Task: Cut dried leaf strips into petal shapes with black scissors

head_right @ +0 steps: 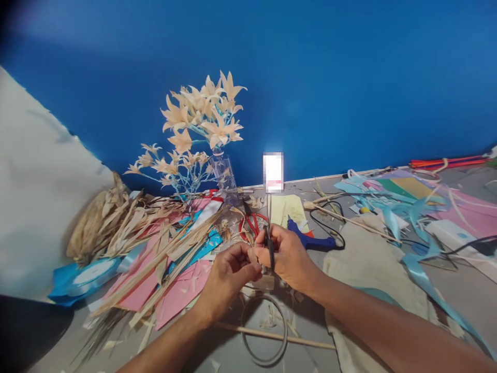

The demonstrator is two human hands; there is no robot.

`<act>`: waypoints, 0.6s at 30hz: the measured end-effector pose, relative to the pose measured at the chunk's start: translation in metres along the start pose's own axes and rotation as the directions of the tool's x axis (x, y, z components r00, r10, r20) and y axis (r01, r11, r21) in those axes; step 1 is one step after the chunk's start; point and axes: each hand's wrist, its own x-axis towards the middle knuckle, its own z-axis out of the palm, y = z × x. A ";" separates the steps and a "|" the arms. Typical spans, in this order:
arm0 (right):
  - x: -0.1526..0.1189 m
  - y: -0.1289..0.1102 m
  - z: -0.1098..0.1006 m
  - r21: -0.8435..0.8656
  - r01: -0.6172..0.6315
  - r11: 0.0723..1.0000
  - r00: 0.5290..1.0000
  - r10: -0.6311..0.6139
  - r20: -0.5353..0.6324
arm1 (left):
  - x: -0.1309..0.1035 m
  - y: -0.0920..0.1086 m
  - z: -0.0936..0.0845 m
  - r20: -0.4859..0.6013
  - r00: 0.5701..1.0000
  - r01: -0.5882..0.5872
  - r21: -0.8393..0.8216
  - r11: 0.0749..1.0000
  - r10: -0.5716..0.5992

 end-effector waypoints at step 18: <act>-0.001 0.008 0.004 -0.227 0.040 0.973 0.901 0.063 0.429 | 0.009 0.006 -0.017 -0.266 0.963 -0.057 -0.333 0.941 -0.036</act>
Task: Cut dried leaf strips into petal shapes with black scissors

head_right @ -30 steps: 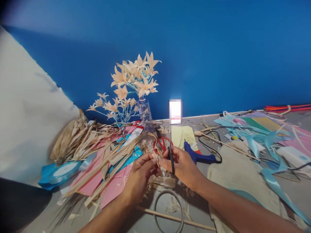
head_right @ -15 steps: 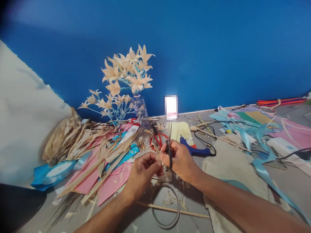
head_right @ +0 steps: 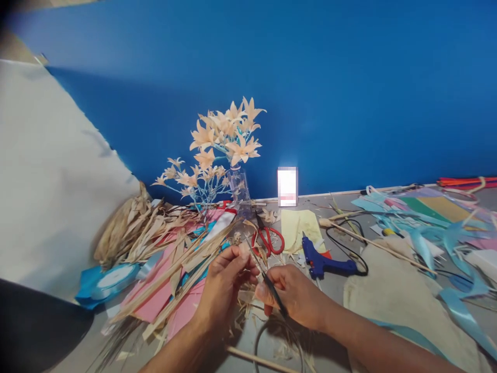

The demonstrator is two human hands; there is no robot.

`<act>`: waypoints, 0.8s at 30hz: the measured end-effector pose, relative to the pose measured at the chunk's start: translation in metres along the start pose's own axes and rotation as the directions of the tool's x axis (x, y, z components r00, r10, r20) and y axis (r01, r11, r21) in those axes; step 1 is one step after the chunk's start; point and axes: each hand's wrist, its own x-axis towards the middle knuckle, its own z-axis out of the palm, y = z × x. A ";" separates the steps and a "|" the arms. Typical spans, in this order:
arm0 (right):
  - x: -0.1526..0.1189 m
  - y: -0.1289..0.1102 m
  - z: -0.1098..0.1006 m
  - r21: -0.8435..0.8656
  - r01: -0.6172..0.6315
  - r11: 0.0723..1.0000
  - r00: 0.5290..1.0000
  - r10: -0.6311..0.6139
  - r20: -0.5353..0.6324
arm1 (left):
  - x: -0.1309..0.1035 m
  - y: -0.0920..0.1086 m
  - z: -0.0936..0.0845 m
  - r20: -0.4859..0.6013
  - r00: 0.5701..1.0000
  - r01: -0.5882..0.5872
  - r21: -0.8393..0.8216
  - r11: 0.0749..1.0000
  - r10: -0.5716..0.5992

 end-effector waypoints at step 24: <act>0.002 0.016 0.003 0.147 -0.035 0.988 0.997 0.025 0.070 | -0.002 0.010 -0.002 0.098 0.995 0.019 0.004 1.000 -0.019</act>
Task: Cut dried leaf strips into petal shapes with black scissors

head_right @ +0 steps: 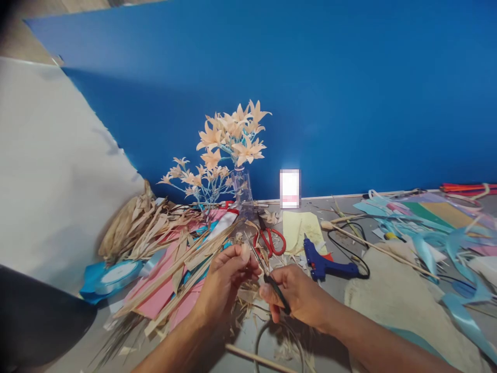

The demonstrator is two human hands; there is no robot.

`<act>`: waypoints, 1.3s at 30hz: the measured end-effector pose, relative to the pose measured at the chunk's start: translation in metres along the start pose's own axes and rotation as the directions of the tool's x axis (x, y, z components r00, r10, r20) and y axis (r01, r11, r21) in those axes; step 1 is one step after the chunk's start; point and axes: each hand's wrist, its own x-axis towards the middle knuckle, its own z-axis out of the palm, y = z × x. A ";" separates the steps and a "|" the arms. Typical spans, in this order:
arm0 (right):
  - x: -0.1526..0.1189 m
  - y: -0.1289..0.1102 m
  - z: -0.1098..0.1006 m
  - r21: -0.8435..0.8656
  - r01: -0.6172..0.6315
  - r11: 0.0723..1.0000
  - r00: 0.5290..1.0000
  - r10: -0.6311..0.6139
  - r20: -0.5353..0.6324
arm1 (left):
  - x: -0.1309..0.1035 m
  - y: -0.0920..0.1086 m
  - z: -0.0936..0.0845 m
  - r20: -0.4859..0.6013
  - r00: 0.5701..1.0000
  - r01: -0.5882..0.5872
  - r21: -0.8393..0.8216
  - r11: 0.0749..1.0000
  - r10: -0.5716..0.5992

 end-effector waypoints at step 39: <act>-0.016 -0.021 -0.040 -0.093 0.008 0.996 0.963 0.018 0.270 | -0.002 0.034 -0.009 0.131 0.977 -0.210 0.398 0.893 0.171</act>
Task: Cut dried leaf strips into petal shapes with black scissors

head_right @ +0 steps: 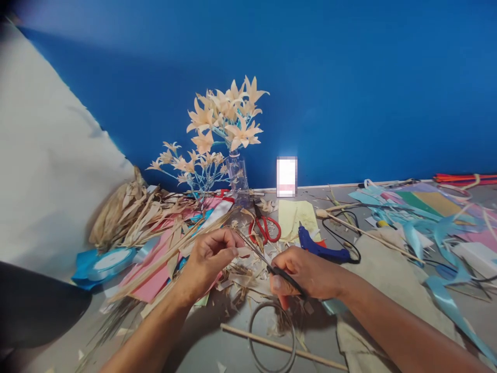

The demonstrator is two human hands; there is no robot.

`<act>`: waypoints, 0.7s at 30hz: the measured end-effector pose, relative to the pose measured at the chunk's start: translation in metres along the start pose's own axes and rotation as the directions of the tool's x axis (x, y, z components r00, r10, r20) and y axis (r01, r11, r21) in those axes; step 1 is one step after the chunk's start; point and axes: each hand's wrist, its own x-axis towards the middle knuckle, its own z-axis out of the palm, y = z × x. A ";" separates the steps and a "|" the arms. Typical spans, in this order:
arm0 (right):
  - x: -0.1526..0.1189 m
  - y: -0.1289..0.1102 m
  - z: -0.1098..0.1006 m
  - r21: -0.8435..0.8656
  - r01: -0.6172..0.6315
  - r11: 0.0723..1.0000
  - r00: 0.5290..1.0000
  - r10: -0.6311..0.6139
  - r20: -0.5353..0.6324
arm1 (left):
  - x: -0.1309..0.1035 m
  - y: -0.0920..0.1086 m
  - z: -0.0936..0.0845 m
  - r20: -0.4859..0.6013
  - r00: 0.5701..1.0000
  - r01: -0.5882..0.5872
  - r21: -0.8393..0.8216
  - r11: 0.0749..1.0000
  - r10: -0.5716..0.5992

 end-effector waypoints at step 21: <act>-0.002 0.000 -0.002 0.027 -0.128 0.991 0.992 0.128 -0.005 | 0.000 -0.003 -0.008 0.028 0.998 0.048 0.005 0.999 -0.048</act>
